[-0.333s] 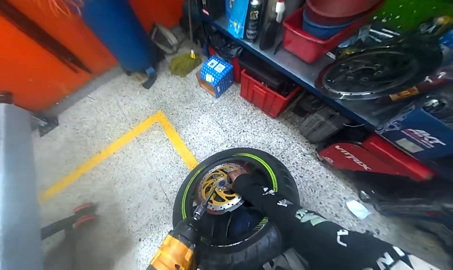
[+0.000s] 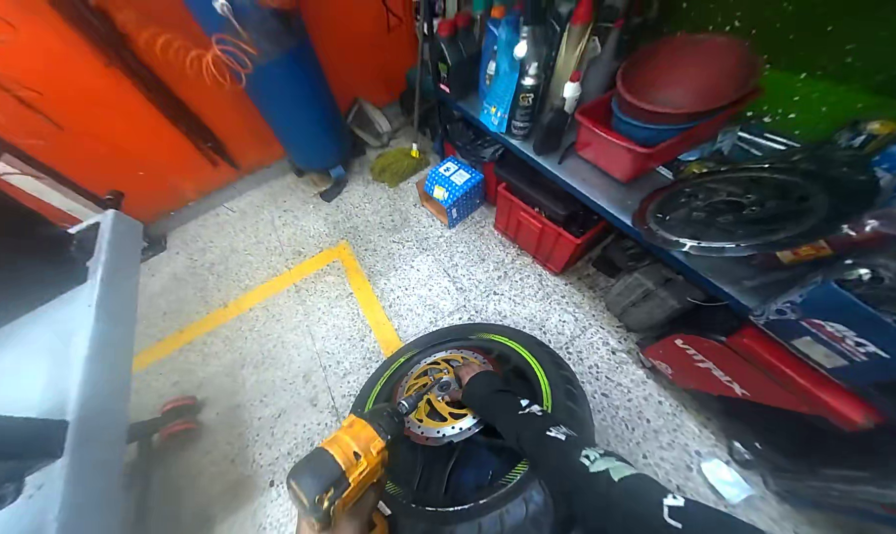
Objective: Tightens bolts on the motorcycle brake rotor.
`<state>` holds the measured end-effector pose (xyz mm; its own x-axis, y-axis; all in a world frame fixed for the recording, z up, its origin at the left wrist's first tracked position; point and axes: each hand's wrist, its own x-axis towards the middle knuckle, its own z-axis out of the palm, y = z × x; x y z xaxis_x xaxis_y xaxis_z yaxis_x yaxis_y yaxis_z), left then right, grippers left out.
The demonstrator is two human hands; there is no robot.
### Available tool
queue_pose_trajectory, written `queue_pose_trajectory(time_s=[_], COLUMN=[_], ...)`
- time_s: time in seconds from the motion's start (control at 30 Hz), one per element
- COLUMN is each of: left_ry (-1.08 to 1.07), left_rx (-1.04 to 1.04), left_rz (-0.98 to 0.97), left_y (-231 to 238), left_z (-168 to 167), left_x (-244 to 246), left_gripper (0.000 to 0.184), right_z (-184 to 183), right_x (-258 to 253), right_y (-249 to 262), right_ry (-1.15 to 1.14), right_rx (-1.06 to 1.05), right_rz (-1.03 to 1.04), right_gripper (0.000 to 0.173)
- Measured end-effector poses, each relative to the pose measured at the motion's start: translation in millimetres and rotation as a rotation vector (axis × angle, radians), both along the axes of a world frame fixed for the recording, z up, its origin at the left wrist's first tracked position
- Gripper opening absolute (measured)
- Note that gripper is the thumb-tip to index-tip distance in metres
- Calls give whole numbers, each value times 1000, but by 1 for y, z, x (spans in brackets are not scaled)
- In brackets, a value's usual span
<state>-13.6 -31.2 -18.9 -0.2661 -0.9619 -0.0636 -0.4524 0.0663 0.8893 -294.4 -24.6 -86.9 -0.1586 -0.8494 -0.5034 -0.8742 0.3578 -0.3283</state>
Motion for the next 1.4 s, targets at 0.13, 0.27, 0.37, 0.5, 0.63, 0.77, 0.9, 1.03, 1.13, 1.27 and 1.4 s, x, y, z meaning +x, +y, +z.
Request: queue_pose_trajectory(time_s=[0.13, 0.27, 0.37, 0.5, 0.63, 0.77, 0.9, 1.03, 1.13, 1.27, 1.4], left_ry=[-63, -233, -452, -675, -926, -1072, -1132, -1105, -1119, -1119, -1082], left_rx=[24, 60, 145, 363, 512, 542, 571, 584, 602, 600, 666], left_rz=[-145, -312, -483, -692, -771, -790, -786, -785, -788, -788, -773], left_y=[-30, -58, -86, -136, -170, -186, -189, -198, -199, -200, -196], left_z=[12, 16, 26, 39, 22, 2, -12, -34, -34, -34, -31], left_x=[-20, -53, -88, -139, -186, -217, -229, -228, -229, -229, -226], left_gripper=[57, 50, 39, 41, 39, 32, 29, 31, 31, 30, 32], right_z=[-5, 57, 53, -1, -35, -70, -86, -102, -106, -106, -104], right_x=[-48, -59, -45, -50, -34, -34, -38, -38, -38, -39, -38], right_y=[2, -18, -47, -55, -57, -63, -66, -70, -71, -72, -70], right_ry=[-548, -775, -833, -1309, -1361, -1585, -1611, -1615, -1637, -1664, -1631], right_rx=[-403, -462, -349, -419, -498, -458, -445, -477, -469, -456, -445], right_rz=[-110, 235, 309, 39, -452, -650, -668, -679, -660, -652, -635], right_gripper=[81, 101, 89, 90, 60, 56, 61, 57, 58, 57, 61])
